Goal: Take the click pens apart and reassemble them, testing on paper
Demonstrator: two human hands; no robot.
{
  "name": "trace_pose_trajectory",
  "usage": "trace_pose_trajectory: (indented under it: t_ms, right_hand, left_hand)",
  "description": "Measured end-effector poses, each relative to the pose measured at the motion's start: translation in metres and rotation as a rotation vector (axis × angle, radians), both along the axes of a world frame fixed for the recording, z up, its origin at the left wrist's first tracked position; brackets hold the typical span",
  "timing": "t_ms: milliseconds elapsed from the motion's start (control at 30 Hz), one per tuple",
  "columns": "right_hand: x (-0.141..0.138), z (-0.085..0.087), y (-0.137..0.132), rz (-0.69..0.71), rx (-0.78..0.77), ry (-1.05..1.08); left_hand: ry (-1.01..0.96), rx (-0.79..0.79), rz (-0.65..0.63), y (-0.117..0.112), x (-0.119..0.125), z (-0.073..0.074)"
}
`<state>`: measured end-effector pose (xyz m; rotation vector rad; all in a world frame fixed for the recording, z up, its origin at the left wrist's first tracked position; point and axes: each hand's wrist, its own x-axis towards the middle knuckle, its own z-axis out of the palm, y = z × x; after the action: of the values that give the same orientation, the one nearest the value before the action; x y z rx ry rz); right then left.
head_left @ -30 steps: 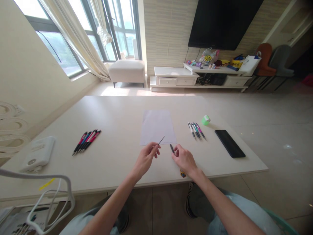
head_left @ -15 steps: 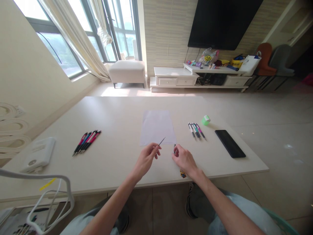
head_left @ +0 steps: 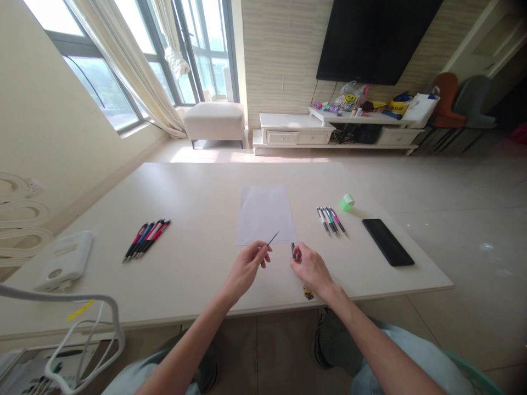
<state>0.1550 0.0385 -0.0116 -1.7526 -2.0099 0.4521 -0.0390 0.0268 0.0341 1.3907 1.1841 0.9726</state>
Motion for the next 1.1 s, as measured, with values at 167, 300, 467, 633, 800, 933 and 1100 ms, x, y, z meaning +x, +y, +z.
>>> trace_pose_trajectory:
  t_ms: [167,300,467,633,800,933,1100]
  right_hand:
    - [0.001,0.0,0.0,0.006,-0.003,0.015]
    - [0.001,0.0,0.001,0.0,-0.002,0.026]
    - [0.003,0.001,0.002,-0.001,-0.001,0.06]
    - [0.001,0.009,0.002,-0.019,0.042,0.212]
    - [-0.014,0.03,-0.003,0.067,-0.103,0.731]
    - [-0.023,0.041,-0.004,0.058,-0.154,0.913]
    - [-0.007,0.051,0.012,-0.099,-0.046,0.962]
  left_hand:
    - [-0.002,0.001,0.001,0.0,0.0,0.0]
    - [0.002,-0.004,-0.006,0.0,0.0,0.0]
    - [0.005,-0.008,-0.006,0.0,0.0,0.0]
    - [-0.011,-0.013,-0.006,0.0,0.0,0.0]
    - [-0.069,-0.053,-0.055,-0.004,0.007,-0.005]
    - [-0.101,-0.083,-0.089,-0.007,0.014,-0.012]
    - [-0.111,-0.1,-0.082,-0.007,0.017,-0.019]
